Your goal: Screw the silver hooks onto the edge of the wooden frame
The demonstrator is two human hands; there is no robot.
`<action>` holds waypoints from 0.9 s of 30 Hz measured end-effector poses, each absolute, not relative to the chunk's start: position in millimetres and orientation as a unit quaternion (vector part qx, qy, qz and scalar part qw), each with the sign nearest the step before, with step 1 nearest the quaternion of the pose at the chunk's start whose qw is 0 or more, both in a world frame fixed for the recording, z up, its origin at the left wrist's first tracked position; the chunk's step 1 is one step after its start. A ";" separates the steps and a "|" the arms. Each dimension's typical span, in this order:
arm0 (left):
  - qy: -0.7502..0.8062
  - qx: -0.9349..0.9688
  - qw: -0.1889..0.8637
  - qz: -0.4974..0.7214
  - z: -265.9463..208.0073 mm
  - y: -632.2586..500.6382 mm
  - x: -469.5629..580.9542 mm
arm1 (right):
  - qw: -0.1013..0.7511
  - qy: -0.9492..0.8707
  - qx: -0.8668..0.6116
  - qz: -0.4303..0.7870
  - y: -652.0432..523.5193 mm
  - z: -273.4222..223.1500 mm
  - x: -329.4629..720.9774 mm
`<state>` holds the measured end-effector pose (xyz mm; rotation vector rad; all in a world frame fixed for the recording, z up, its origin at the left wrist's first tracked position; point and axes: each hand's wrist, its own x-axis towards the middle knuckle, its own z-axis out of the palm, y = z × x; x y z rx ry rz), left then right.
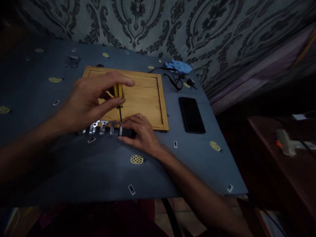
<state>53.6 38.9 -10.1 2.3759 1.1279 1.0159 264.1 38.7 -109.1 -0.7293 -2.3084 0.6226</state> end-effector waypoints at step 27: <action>0.376 0.830 0.216 0.351 -12.9 52.5 53.8 | 0.320 -0.885 -0.253 0.226 41.4 -111.7 265.9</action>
